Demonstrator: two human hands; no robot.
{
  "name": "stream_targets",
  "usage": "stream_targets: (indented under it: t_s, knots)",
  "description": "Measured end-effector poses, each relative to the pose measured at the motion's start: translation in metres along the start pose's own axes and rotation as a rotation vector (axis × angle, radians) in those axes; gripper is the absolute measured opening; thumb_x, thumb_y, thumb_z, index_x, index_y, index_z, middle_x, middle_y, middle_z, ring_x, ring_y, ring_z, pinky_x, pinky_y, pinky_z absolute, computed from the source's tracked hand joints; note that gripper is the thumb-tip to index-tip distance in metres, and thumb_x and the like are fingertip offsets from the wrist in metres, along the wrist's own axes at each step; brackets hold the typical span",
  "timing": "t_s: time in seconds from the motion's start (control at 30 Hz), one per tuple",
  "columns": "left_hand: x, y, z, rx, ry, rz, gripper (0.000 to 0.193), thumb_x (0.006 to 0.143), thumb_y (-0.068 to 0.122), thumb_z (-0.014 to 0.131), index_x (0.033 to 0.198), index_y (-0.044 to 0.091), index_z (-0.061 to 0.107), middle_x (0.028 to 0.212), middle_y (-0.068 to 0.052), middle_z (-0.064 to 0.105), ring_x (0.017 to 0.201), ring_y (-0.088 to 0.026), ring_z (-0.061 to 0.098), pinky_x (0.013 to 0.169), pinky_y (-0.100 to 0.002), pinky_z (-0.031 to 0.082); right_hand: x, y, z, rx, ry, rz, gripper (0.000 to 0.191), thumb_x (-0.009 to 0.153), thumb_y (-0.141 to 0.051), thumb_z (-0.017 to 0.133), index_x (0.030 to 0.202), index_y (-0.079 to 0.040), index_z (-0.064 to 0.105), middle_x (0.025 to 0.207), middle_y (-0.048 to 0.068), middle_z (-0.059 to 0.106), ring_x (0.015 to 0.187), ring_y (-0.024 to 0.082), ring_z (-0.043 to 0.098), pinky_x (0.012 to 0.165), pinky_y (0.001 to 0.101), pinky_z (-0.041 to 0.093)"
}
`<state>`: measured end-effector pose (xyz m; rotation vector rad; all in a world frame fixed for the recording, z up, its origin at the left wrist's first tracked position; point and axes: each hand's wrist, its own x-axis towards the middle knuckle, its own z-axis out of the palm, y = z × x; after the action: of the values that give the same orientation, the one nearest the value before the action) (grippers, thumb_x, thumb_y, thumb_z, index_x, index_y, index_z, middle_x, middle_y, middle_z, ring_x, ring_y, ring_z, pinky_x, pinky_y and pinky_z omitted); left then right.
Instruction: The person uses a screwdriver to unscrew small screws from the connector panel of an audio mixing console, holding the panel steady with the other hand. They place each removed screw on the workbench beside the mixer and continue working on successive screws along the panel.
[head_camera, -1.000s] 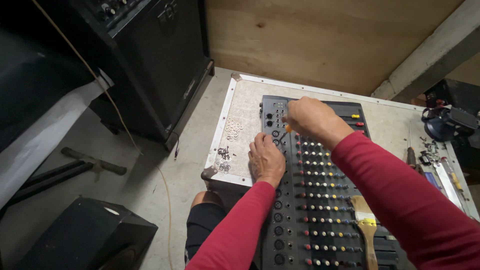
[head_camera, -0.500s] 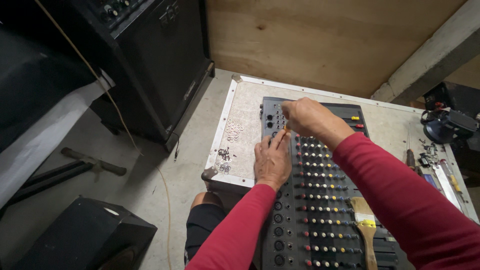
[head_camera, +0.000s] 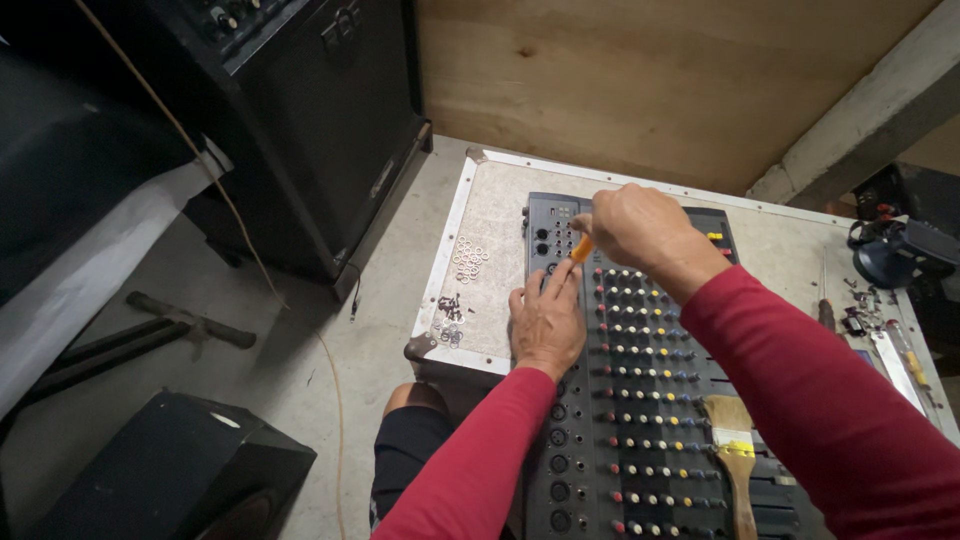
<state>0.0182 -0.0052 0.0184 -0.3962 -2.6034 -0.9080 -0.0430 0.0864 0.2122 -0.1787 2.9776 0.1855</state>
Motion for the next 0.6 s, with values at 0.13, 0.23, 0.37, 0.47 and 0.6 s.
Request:
stream_targets:
  t_s: [0.13, 0.23, 0.37, 0.47, 0.6]
  knots:
    - [-0.003, -0.001, -0.003, -0.091, 0.021, -0.019, 0.031, 0.087, 0.017, 0.064, 0.116, 0.014, 0.074, 0.143, -0.009, 0.058, 0.132, -0.032, 0.048, 0.108, -0.048, 0.035, 0.013, 0.008, 0.014, 0.111, 0.068, -0.127, 0.024, 0.092, -0.028, 0.068, 0.095, -0.005, 0.076, 0.085, 0.022, 0.075, 0.086, 0.039, 0.073, 0.080, 0.0469, 0.058]
    - [-0.006, 0.000, -0.006, -0.122, 0.027, -0.040, 0.022, 0.083, 0.016, 0.066, 0.101, 0.015, 0.079, 0.141, -0.013, 0.059, 0.130, -0.032, 0.049, 0.108, -0.047, 0.036, 0.018, 0.016, 0.023, 0.197, 0.131, -0.237, 0.012, 0.086, -0.010, 0.067, 0.092, -0.006, 0.076, 0.089, 0.018, 0.076, 0.092, 0.037, 0.072, 0.083, 0.0448, 0.057]
    - [-0.007, 0.000, -0.008, -0.117, 0.046, -0.039, 0.021, 0.081, 0.018, 0.068, 0.098, 0.015, 0.080, 0.141, -0.016, 0.057, 0.129, -0.034, 0.048, 0.109, -0.048, 0.034, 0.021, 0.013, 0.023, 0.232, 0.054, -0.241, 0.014, 0.080, -0.003, 0.067, 0.093, -0.005, 0.074, 0.098, 0.018, 0.074, 0.100, 0.036, 0.070, 0.086, 0.0438, 0.056]
    - [-0.007, 0.000, -0.008, -0.135, 0.038, -0.056, 0.019, 0.083, 0.018, 0.068, 0.098, 0.015, 0.079, 0.141, -0.016, 0.057, 0.130, -0.034, 0.048, 0.110, -0.049, 0.033, 0.018, 0.006, 0.018, 0.276, -0.024, -0.149, 0.025, 0.078, -0.015, 0.077, 0.098, -0.002, 0.070, 0.102, 0.021, 0.073, 0.102, 0.038, 0.068, 0.087, 0.0451, 0.055]
    - [-0.004, 0.000, -0.007, -0.092, -0.045, -0.122, 0.014, 0.094, 0.023, 0.066, 0.097, 0.013, 0.073, 0.143, -0.017, 0.055, 0.138, -0.034, 0.045, 0.118, -0.047, 0.032, 0.006, -0.003, 0.008, 0.164, 0.007, -0.094, 0.046, 0.088, -0.036, 0.074, 0.112, 0.001, 0.061, 0.100, 0.028, 0.070, 0.098, 0.044, 0.067, 0.084, 0.0511, 0.053]
